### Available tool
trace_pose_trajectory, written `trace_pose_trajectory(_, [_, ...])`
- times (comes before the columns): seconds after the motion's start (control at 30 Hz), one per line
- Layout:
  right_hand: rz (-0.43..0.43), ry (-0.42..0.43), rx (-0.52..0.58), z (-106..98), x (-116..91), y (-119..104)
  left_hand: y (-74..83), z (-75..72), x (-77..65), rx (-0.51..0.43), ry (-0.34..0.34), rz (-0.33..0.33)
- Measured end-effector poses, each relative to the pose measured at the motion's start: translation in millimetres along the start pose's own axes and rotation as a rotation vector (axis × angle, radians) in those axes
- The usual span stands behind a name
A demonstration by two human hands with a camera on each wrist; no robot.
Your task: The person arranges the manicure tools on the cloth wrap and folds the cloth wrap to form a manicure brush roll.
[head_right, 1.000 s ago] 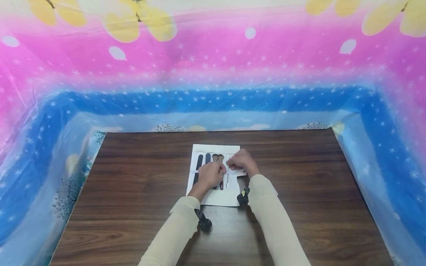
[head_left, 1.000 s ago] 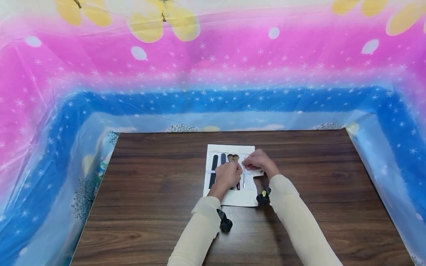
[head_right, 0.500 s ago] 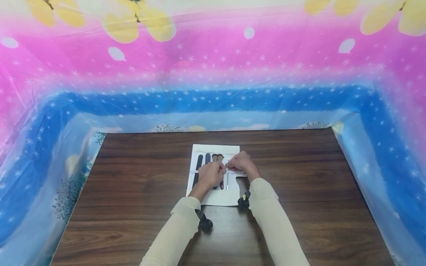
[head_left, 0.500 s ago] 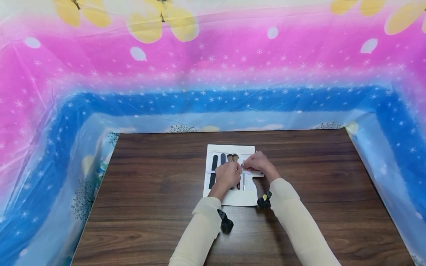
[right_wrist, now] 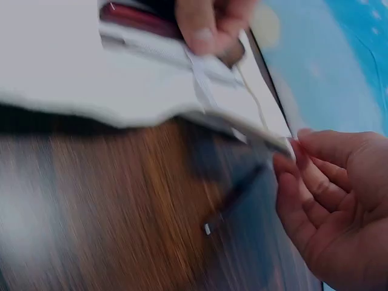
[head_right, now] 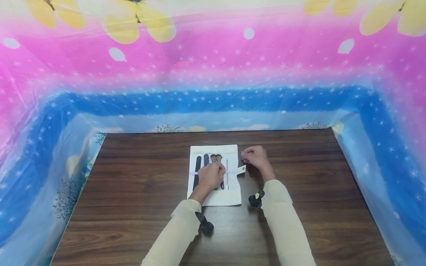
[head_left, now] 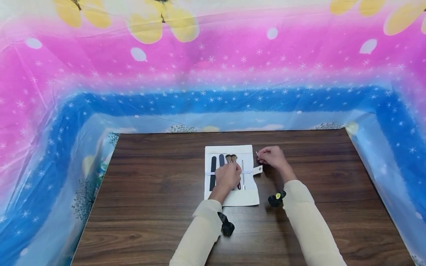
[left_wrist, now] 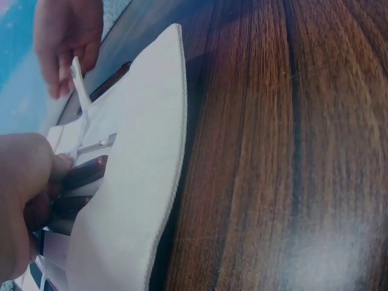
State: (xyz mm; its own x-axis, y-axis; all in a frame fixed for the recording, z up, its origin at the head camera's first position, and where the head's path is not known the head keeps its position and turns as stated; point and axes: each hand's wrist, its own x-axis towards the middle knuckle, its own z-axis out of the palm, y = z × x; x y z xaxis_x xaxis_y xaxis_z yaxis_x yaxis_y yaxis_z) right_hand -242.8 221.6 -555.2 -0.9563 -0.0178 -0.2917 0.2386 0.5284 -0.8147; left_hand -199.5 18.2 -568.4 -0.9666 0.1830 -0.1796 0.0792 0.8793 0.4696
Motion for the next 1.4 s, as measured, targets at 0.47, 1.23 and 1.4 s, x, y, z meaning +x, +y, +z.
trace_pose_trajectory(0.47, [0.029,-0.045,-0.391,-14,3,-1,8.7,-14.1,-4.6,0.012,0.066,0.067])
trace_pose_trajectory(1.23, [0.073,-0.097,-0.454,-3,9,-16,9.8,2.6,5.7,-0.071,-0.068,0.13])
trace_pose_trajectory(1.4, [0.08,-0.065,-0.415,-2,9,-14,9.8,4.8,5.3,-0.078,-0.051,0.101])
